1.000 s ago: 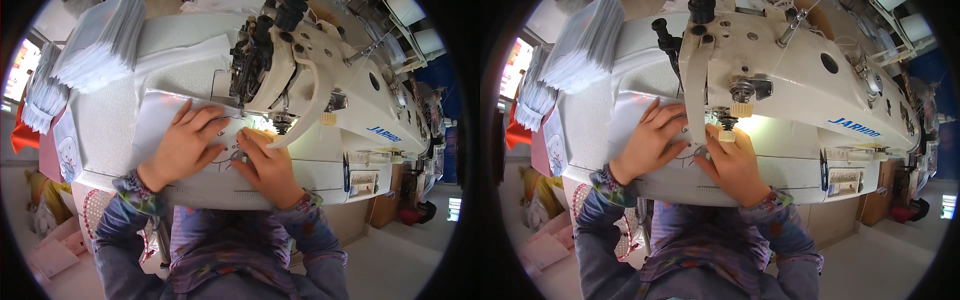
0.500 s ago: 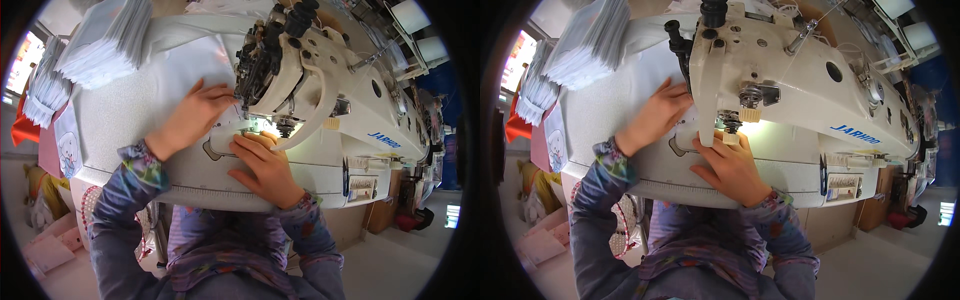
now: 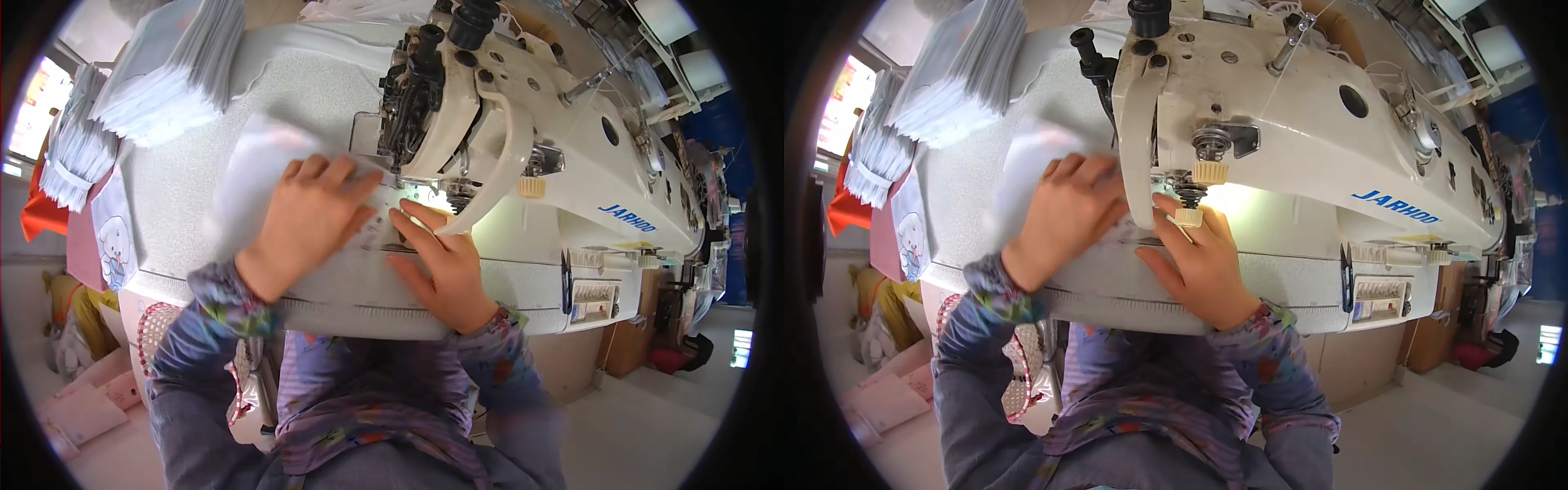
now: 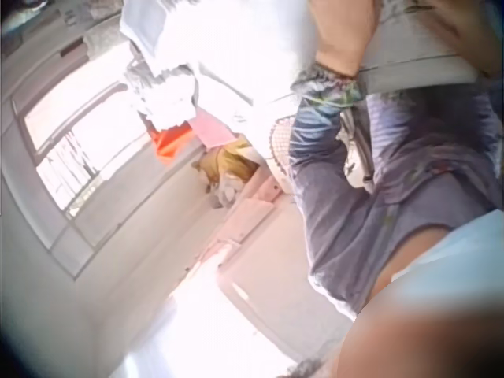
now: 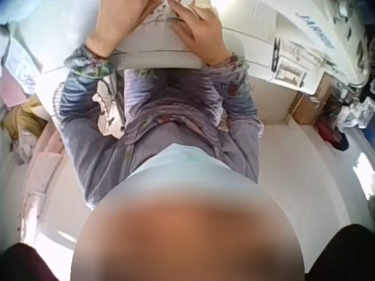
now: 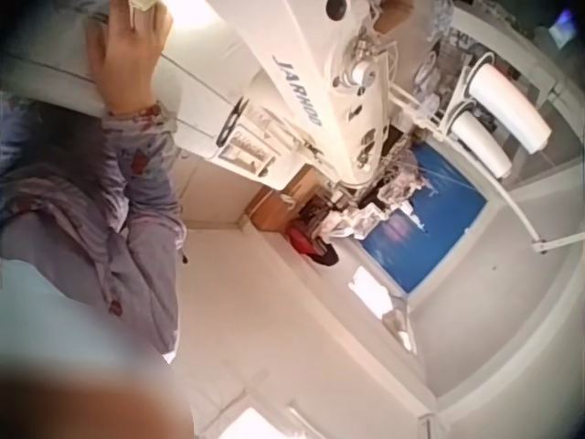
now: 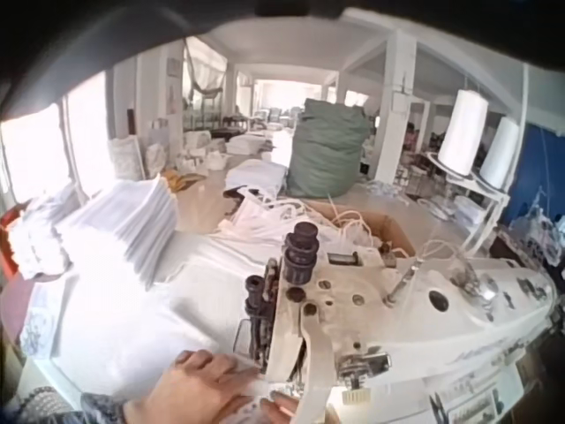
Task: Sewing the edges of white fabric pouches using an industrial sewing machine.
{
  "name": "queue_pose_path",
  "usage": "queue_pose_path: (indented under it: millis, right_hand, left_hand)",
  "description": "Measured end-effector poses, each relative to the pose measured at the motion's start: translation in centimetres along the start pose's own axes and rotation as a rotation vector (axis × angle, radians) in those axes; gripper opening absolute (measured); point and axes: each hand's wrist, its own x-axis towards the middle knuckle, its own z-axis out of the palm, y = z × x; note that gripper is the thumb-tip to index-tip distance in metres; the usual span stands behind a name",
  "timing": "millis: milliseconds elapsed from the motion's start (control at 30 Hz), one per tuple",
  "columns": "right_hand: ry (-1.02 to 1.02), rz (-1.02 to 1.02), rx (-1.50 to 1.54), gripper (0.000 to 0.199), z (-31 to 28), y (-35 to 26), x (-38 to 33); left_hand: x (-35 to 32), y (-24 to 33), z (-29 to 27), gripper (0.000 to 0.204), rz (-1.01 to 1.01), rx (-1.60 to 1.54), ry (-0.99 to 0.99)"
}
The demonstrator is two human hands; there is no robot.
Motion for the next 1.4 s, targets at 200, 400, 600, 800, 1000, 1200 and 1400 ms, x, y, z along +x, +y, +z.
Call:
queue_pose_path:
  millis: [200, 400, 600, 800, 1000, 1200, 1400]
  right_hand:
    - [0.064, -0.029, -0.183, 0.043, 0.8, 0.4, -0.1]
    - [0.082, -0.023, -0.195, 0.042, 0.8, 0.3, -0.2]
    - [0.06, -0.015, -0.195, 0.046, 0.7, 0.3, -0.3]
    - [-0.038, -0.027, -0.21, 0.052, 0.2, 0.3, -0.6]
    - [-0.051, -0.024, -0.197, 0.055, 0.0, 0.3, -0.2]
    - [-0.046, -0.057, -0.191, 0.058, 0.0, 0.1, 0.2]
    - [-0.079, -0.014, -0.182, 0.064, 0.0, -0.1, 0.5]
  left_hand:
    - [-2.1, 4.0, 1.4, 0.051, -0.092, -0.12, 0.183]
    - [-2.1, 3.5, 2.1, 0.052, -0.081, -0.13, 0.161]
    - [-1.8, 1.9, 1.9, 0.052, -0.002, -0.213, 0.139]
    - [-4.3, 0.5, -0.2, 0.047, 0.126, -0.206, 0.038]
    - [-4.3, 0.1, -0.4, 0.043, 0.094, -0.263, -0.007]
    - [-2.2, -1.8, 0.1, 0.04, 0.193, -0.4, 0.025]
    - [-0.7, -4.0, 0.4, 0.047, 0.26, -0.434, -0.056]
